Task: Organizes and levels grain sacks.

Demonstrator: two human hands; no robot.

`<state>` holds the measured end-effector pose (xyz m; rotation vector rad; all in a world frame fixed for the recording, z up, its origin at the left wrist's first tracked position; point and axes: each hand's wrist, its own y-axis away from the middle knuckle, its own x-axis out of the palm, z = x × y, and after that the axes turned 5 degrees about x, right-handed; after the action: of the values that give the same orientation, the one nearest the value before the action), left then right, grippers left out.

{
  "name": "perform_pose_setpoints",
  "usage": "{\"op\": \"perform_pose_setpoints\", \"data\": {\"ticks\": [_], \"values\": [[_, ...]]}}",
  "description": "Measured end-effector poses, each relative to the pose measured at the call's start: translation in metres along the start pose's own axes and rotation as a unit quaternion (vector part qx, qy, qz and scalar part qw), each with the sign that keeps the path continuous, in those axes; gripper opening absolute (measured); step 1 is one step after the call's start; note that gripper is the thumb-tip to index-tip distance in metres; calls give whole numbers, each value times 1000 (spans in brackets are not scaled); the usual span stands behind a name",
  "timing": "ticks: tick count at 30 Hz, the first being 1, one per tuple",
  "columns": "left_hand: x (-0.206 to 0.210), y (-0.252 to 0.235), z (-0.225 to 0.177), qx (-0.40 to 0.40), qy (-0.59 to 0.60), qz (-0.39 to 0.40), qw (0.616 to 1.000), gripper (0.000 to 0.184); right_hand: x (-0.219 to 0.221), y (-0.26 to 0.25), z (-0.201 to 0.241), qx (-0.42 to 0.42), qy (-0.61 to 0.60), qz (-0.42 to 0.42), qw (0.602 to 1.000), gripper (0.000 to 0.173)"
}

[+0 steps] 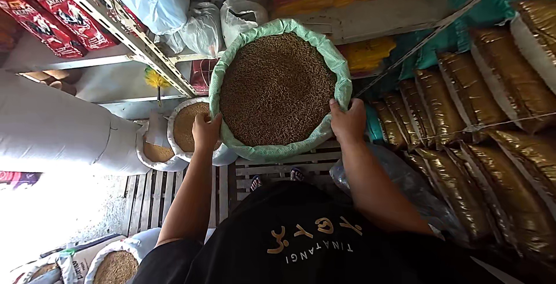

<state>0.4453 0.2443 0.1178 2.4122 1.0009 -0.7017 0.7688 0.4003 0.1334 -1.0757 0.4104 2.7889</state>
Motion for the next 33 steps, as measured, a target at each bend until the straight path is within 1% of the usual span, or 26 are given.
{"op": "perform_pose_setpoints", "data": {"ticks": [2,3,4,5,6,7,8,9,10,11,12,13,14,15,16,17,19,21,23,25,26,28,30,31,32,33], "values": [[-3,-12,-15,7,-63,41,997,50,3,-5,1,32,-34,-4,999,50],[-1,-16,-19,6,-57,51,997,47,5,-9,-2,50,-86,0,995,48],[2,-20,-19,-3,-19,52,998,46,7,-14,-6,69,-154,15,986,47],[7,-24,-14,-19,53,44,997,46,7,-18,-12,87,-231,43,968,47],[13,-26,-5,-38,162,37,985,45,7,-23,-20,97,-318,84,940,45],[17,-29,7,-51,286,46,956,43,8,-27,-31,90,-415,142,894,42],[22,-32,21,-52,403,64,911,42,11,-31,-44,71,-498,208,839,42],[26,-33,32,-47,482,85,871,43,14,-35,-55,54,-549,265,791,45],[28,-35,38,-41,522,104,846,44,14,-38,-61,51,-567,298,766,47],[27,-37,40,-37,525,121,841,45,11,-39,-59,67,-547,300,779,49],[22,-40,37,-38,494,129,859,45,5,-39,-49,96,-487,263,828,52],[16,-43,31,-40,429,124,894,46,-1,-39,-35,123,-399,202,886,55],[10,-47,21,-32,336,112,935,48,-5,-42,-24,119,-309,146,932,55],[4,-52,10,-13,233,95,968,50,-8,-49,-16,82,-226,103,965,57],[-1,-57,-2,4,138,79,987,51,-11,-56,-7,36,-154,69,985,63],[-4,-63,-13,15,61,65,996,53,-15,-63,4,-11,-78,47,996,68],[-1,-75,-35,30,-59,42,997,60,-17,-76,35,-79,61,42,994,68],[7,-84,-60,34,-166,40,985,60,-6,-89,64,-123,163,55,977,66],[18,-90,-77,28,-235,47,970,59,7,-101,86,-138,242,76,957,60],[24,-103,-75,21,-228,52,972,59,14,-116,99,-130,284,113,943,50],[23,-110,-69,13,-171,54,984,60,13,-127,100,-120,254,140,949,49],[16,-120,-54,-26,7,55,998,61,7,-159,90,-51,86,219,971,53],[12,-127,-34,-62,168,74,981,62,7,-185,70,5,-53,296,954,53],[12,-131,-27,-70,195,89,974,64,10,-194,63,9,-82,326,942,54],[10,-135,-28,-72,178,107,975,66,13,-202,63,8,-85,347,934,58],[6,-139,-34,-69,127,127,981,69,15,-207,68,3,-61,357,932,63]]}}
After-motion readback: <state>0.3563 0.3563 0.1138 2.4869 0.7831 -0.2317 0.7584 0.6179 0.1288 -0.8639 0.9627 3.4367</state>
